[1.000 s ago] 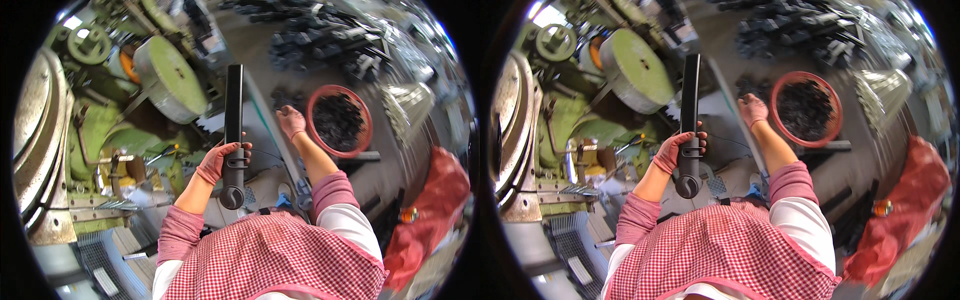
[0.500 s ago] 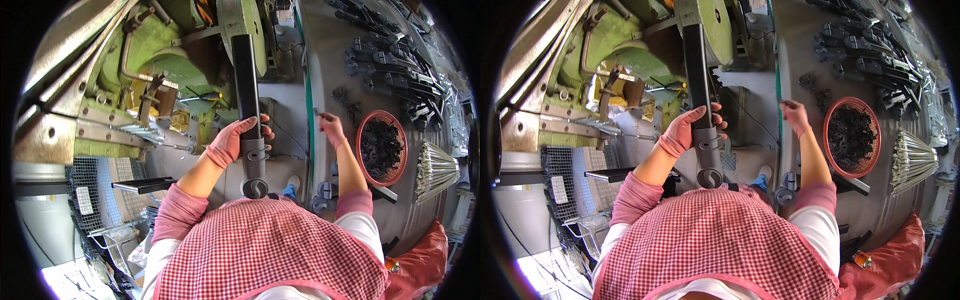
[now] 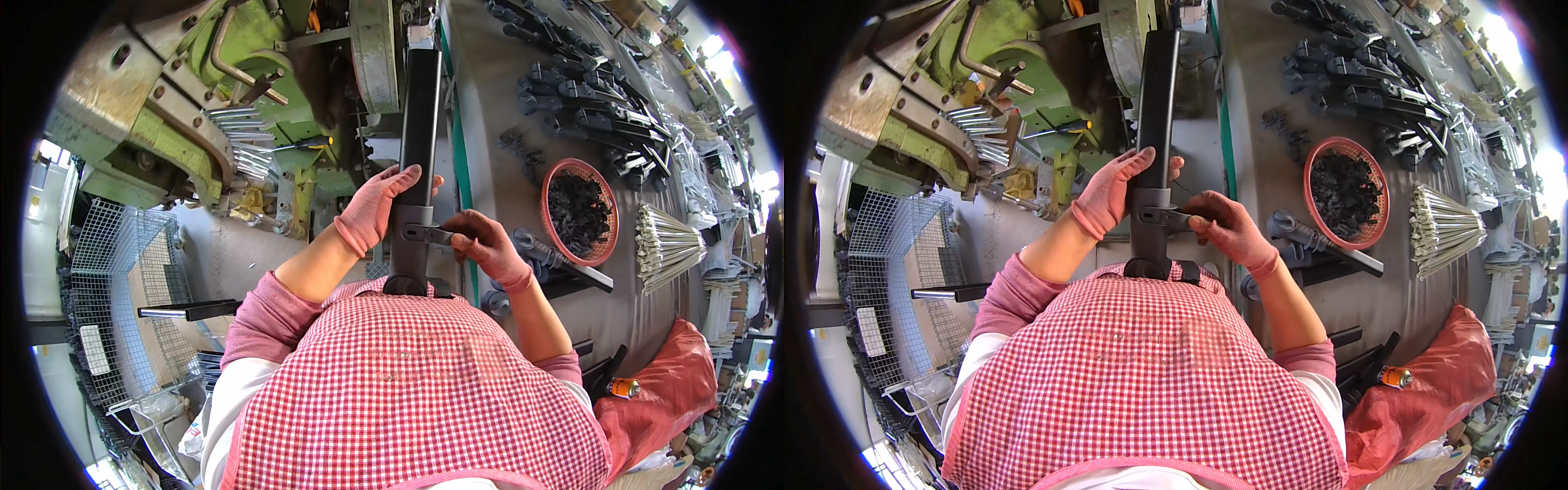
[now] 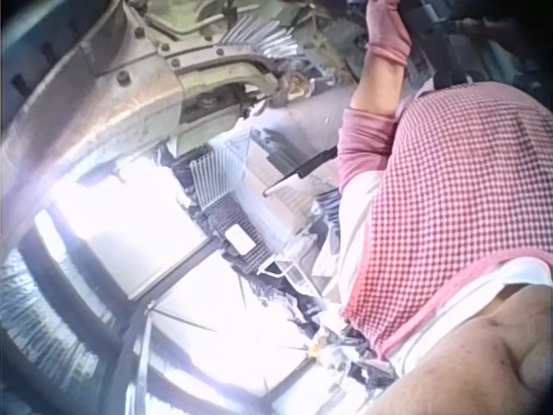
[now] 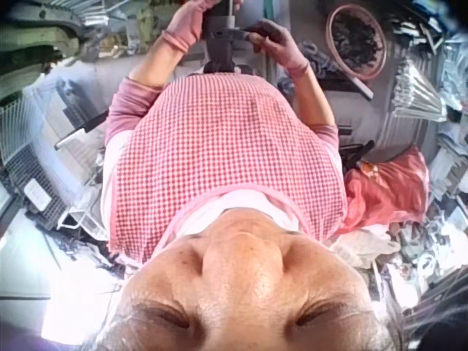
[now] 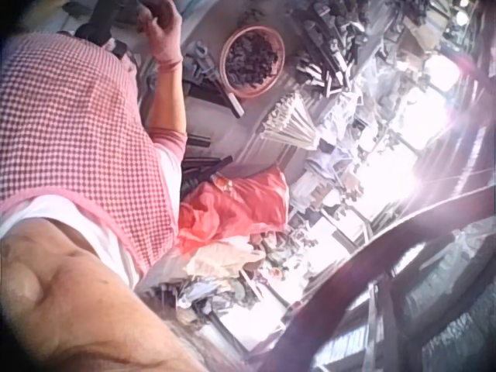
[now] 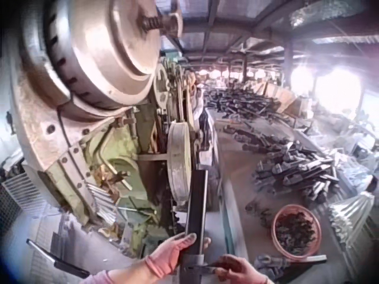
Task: The person repeatedly picks up a long metal rod and a small black plastic component, then presses the component onto the rod's end. The person continues this assembly cycle, placing finished units on the workbench and retrieving new rods and components from nearby piles.
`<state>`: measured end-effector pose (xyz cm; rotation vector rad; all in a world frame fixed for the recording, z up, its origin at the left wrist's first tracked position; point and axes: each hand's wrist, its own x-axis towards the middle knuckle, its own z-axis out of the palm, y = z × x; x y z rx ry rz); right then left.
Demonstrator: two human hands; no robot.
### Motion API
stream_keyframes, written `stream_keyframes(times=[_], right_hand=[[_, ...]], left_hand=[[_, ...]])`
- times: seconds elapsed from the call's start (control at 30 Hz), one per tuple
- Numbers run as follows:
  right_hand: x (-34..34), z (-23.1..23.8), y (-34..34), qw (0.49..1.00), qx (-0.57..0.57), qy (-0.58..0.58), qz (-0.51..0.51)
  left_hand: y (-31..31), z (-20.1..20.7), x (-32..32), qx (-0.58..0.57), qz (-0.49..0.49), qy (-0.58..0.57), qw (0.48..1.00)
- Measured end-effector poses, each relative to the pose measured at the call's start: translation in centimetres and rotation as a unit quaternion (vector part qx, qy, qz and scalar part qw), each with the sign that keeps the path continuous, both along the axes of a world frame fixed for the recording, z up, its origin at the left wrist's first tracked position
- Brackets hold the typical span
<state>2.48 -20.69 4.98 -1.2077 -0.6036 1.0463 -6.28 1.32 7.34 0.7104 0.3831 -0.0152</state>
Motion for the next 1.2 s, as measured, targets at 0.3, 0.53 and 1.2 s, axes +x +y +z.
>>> stream_keyframes(times=[0.3, 0.53, 1.2], right_hand=[[-5.8, -0.4, 6.1, 0.963, -0.112, -0.14, -0.2], [-7.7, 0.0, 11.3, 0.852, -0.263, -0.453, 0.006], [-10.3, 2.5, 32.5, 0.945, -0.251, -0.044, 0.206]], left_hand=[[1.9, -2.8, -1.4, 0.008, 0.15, -0.003, 0.989], [3.7, -5.8, -4.0, -0.06, 0.349, 0.055, 0.934], [17.3, -5.3, -21.2, 0.074, 0.364, -0.025, 0.928]])
